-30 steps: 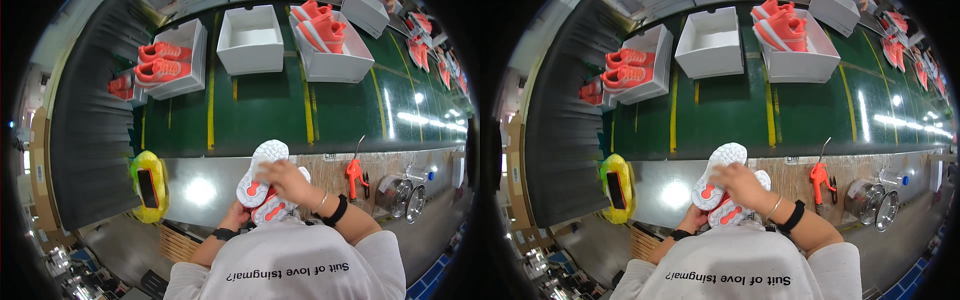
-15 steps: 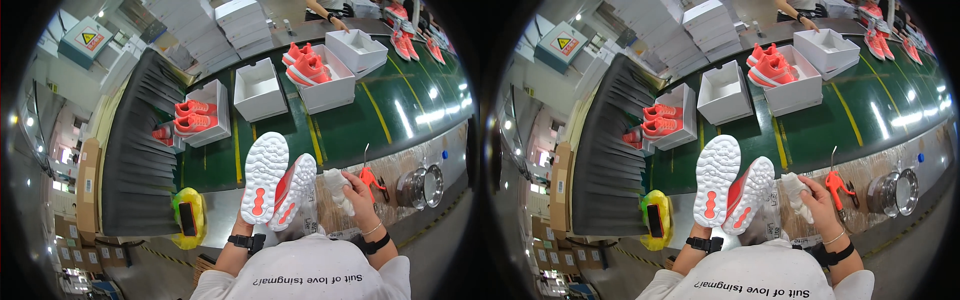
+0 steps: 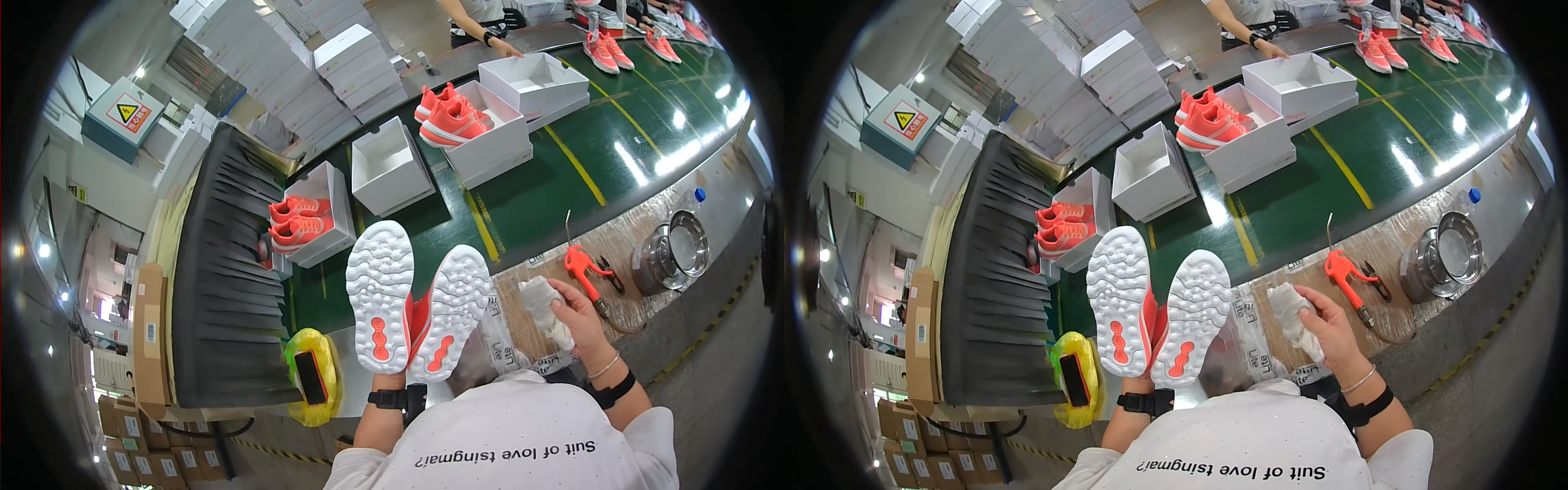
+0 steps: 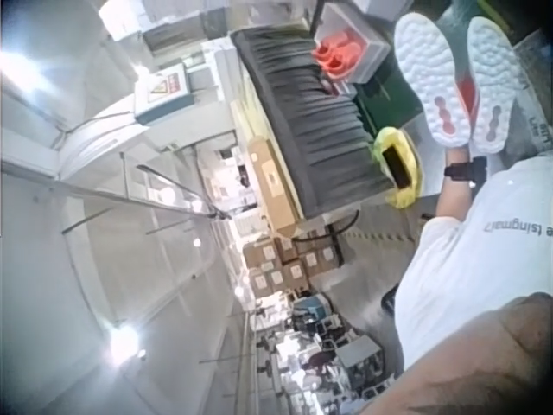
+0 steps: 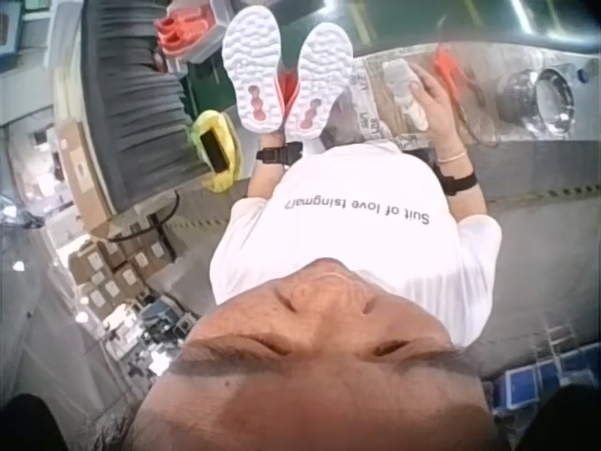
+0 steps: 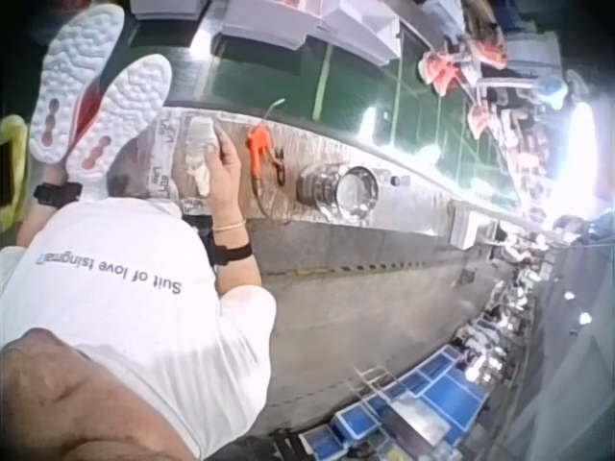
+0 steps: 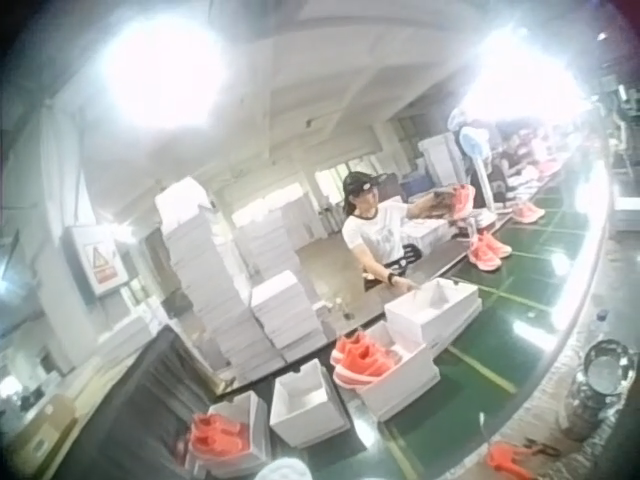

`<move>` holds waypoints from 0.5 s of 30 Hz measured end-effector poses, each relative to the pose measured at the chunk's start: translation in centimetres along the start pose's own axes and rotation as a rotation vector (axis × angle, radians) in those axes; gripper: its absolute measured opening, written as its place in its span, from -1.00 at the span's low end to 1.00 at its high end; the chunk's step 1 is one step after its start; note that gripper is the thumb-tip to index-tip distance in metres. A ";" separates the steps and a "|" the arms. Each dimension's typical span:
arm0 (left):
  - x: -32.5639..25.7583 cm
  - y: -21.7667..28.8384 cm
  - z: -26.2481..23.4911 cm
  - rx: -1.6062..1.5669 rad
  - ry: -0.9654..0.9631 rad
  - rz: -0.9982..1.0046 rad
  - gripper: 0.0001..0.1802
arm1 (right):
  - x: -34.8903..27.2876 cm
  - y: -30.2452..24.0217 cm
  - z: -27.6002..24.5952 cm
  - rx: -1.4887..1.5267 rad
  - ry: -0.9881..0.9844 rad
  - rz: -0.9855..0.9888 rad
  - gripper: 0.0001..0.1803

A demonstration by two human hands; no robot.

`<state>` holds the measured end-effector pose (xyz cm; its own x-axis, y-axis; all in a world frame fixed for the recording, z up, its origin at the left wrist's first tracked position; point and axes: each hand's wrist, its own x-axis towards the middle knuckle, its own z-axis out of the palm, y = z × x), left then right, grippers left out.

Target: Cleaning shoe soles with a cloth and solvent before packing them into boxes on an assembly line.

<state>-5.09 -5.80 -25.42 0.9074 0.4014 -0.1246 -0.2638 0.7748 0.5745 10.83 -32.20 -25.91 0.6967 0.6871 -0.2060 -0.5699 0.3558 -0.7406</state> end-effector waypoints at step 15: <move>-1.7 -3.8 -7.8 0.174 0.223 -0.308 -0.42 | 3.7 1.3 -1.8 -0.946 0.074 -0.274 -0.64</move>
<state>-8.17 -5.62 -33.70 0.8371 0.2744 -0.4732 0.0856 0.7887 0.6088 13.40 -30.34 -28.74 0.7965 0.6037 0.0333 0.1758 -0.1786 -0.9681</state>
